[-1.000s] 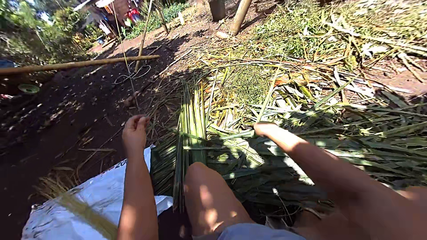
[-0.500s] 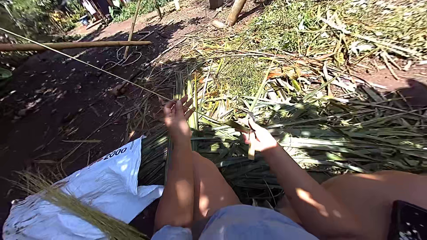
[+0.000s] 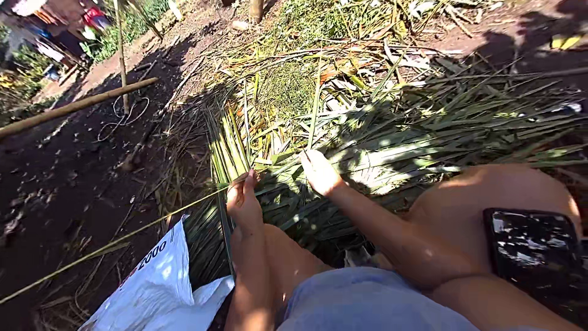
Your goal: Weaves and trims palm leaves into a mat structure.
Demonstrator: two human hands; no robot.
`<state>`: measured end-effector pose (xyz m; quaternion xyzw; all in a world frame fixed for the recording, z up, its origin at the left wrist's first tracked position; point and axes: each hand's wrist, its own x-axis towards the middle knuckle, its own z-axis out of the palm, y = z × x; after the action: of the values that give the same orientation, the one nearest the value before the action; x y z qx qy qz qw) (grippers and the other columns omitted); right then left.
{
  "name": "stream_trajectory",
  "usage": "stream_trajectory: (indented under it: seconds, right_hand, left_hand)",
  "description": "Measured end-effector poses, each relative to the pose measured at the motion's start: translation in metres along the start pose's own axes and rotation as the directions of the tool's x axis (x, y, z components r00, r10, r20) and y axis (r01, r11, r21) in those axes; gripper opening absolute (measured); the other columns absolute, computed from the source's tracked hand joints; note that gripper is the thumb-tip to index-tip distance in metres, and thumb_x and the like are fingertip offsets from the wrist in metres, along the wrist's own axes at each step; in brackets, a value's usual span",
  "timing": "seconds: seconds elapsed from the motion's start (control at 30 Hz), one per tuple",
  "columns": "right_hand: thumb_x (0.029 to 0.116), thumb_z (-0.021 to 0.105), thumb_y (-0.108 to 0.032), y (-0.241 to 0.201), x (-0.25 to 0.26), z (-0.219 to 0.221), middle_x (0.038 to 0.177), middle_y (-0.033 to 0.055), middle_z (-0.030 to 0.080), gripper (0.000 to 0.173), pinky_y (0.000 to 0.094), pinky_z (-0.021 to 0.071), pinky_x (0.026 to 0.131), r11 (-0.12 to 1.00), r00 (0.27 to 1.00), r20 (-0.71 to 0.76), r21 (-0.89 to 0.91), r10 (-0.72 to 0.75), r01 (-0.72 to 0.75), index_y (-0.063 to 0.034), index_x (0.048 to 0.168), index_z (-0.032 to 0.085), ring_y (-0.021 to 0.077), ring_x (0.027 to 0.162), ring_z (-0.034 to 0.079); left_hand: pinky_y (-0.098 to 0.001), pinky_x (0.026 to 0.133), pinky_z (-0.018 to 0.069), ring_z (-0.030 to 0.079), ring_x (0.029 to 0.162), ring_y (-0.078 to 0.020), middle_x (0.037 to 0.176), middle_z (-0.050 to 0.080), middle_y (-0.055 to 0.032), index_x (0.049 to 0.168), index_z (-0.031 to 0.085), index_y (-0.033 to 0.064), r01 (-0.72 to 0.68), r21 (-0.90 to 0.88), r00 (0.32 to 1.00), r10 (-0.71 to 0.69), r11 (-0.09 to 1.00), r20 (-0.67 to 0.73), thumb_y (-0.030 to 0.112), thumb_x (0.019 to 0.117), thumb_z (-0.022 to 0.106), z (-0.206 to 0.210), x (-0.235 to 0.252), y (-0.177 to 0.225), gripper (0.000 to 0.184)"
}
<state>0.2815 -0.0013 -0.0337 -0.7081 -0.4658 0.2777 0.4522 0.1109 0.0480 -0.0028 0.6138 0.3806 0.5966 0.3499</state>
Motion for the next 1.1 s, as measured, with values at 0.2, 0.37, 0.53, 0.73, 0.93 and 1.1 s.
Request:
stream_trajectory:
  seconds: [0.2, 0.37, 0.53, 0.73, 0.93, 1.1]
  right_hand:
    - [0.1114, 0.037, -0.018, -0.018, -0.006, 0.024, 0.135, 0.0208, 0.061, 0.037, 0.056, 0.0496, 0.102, 0.985, 0.947, 0.313, -0.173, 0.066, -0.012, -0.0035, 0.14, 0.054, 0.0372, 0.121, 0.063]
    - [0.1078, 0.043, -0.01, 0.062, 0.032, 0.029, 0.139, 0.0257, 0.057, 0.042, 0.0591, 0.0518, 0.096, 0.909, 0.965, 0.136, -0.387, 0.225, -0.157, -0.0018, 0.149, 0.045, 0.0433, 0.12, 0.063]
    - [0.1109, 0.037, -0.015, 0.063, 0.043, 0.029, 0.137, 0.029, 0.058, 0.041, 0.0563, 0.0457, 0.106, 0.903, 0.914, 0.218, -0.345, 0.342, -0.256, 0.0049, 0.146, 0.046, 0.0425, 0.128, 0.058]
    - [0.1119, 0.036, -0.017, -0.011, -0.001, 0.02, 0.13, 0.0258, 0.062, 0.038, 0.0526, 0.0491, 0.103, 0.996, 0.965, 0.261, -0.07, -0.026, 0.046, 0.0057, 0.135, 0.055, 0.0386, 0.119, 0.063]
    - [0.1119, 0.034, -0.016, 0.028, 0.019, 0.033, 0.136, 0.0253, 0.059, 0.039, 0.0567, 0.0472, 0.105, 0.976, 0.932, 0.335, -0.21, 0.136, -0.067, -0.0001, 0.144, 0.049, 0.0409, 0.124, 0.061]
    - [0.1099, 0.04, -0.014, 0.134, 0.046, -0.001, 0.139, 0.032, 0.056, 0.04, 0.0608, 0.041, 0.109, 0.807, 0.815, 0.091, -0.237, 0.573, -0.541, 0.0069, 0.143, 0.049, 0.0453, 0.133, 0.053]
  left_hand:
    - [-0.0323, 0.087, 0.0629, 0.075, 0.091, -0.01, 0.098, 0.077, 0.0032, 0.105, 0.067, 0.0053, -0.205, -0.084, 0.974, 0.212, 0.975, 0.086, 0.001, 0.0992, 0.061, 0.006, -0.01, -0.01, 0.01]
    - [-0.0296, 0.086, 0.0628, 0.075, 0.09, -0.0095, 0.097, 0.077, 0.0054, 0.103, 0.07, 0.0109, -0.235, -0.136, 0.967, 0.246, 0.962, 0.072, -0.001, 0.0968, 0.064, -0.01, -0.009, -0.009, 0.015]
    - [-0.029, 0.088, 0.0618, 0.074, 0.092, -0.0081, 0.098, 0.077, 0.0054, 0.104, 0.071, 0.008, -0.25, -0.138, 0.961, 0.262, 0.958, 0.082, 0.0, 0.0979, 0.064, -0.006, -0.015, -0.02, 0.013]
    - [-0.0294, 0.082, 0.0637, 0.075, 0.084, -0.009, 0.091, 0.076, 0.0047, 0.101, 0.067, 0.0066, -0.212, -0.102, 0.977, 0.212, 0.972, -0.005, -0.004, 0.0956, 0.063, -0.003, -0.008, -0.014, 0.012]
    - [-0.0312, 0.084, 0.0635, 0.076, 0.087, -0.0117, 0.093, 0.077, 0.0029, 0.102, 0.065, 0.0082, -0.148, -0.18, 0.989, 0.148, 0.972, -0.01, -0.004, 0.0976, 0.06, -0.008, -0.015, 0.0, 0.014]
    - [-0.03, 0.081, 0.0635, 0.075, 0.084, -0.0115, 0.088, 0.075, 0.0017, 0.099, 0.061, 0.004, -0.281, -0.04, 0.935, 0.264, 0.959, -0.235, -0.008, 0.0995, 0.05, -0.045, 0.01, 0.038, 0.016]
